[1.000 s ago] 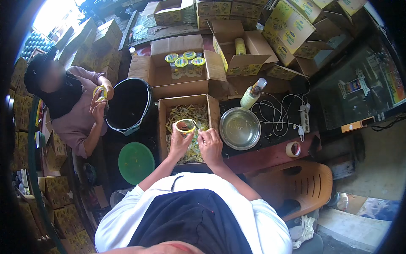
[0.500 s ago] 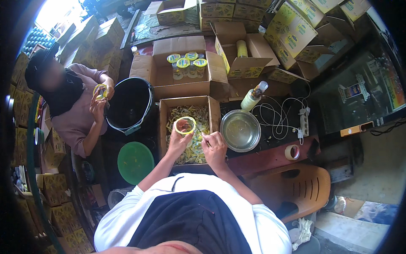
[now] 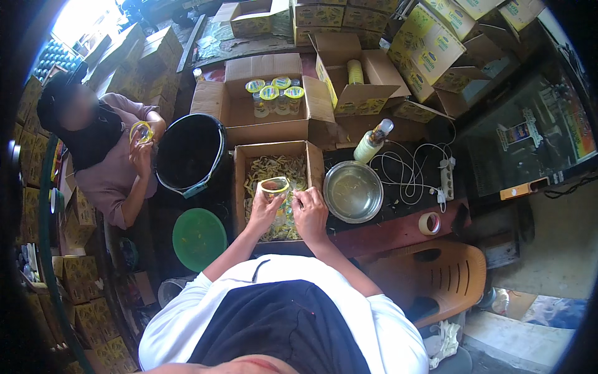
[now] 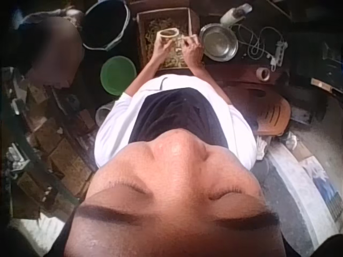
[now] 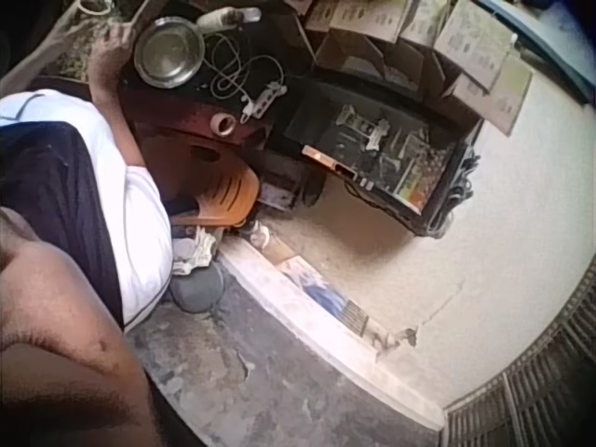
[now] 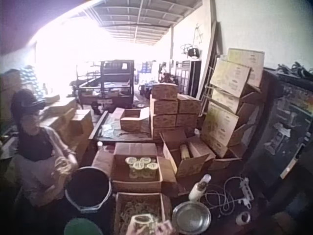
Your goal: The person takes plastic cups containing a yellow product, dips the rims into a bowl of liquid, and applies transparent seals to the tops.
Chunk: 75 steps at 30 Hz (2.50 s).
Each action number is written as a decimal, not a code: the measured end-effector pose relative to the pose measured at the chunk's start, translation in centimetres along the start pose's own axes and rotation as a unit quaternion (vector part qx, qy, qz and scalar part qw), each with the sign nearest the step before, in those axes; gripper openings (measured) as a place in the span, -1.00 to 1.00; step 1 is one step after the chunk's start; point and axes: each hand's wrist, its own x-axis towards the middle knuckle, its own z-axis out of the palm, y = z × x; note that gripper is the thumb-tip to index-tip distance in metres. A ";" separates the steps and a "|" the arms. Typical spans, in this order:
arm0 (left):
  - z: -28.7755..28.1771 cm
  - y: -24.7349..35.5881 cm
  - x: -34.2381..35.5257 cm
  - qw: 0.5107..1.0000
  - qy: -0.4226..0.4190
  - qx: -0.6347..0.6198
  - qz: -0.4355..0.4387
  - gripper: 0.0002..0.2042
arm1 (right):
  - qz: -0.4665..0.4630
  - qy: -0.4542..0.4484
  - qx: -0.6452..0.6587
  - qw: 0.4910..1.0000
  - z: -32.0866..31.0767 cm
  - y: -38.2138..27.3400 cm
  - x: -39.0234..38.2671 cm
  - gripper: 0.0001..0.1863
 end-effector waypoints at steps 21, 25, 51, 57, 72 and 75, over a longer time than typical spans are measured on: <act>-1.5 -1.7 0.0 0.996 -0.075 -0.036 0.045 -0.51 | 0.226 0.006 0.103 0.969 0.9 12.2 -1.0 -0.85; -1.6 -0.3 -0.1 0.970 -0.042 0.193 0.140 -0.86 | 0.314 -0.063 0.033 0.947 2.0 21.5 -3.5 -0.78; -1.4 0.0 0.2 0.946 0.024 0.276 0.170 -0.91 | 0.107 -0.023 0.084 0.990 -1.1 8.0 0.3 -0.86; -1.0 0.3 0.1 0.958 0.024 0.256 0.130 -0.83 | 0.010 -0.021 0.018 1.000 -0.4 3.2 -0.8 -0.85; -0.2 0.9 -0.5 0.932 0.017 0.301 0.203 -0.90 | -0.049 -0.042 -0.072 0.995 1.2 2.4 -2.2 -0.82; -0.3 0.6 -0.5 0.929 0.001 0.313 0.199 -0.87 | -0.030 -0.050 -0.068 0.996 1.5 2.3 -2.0 -0.83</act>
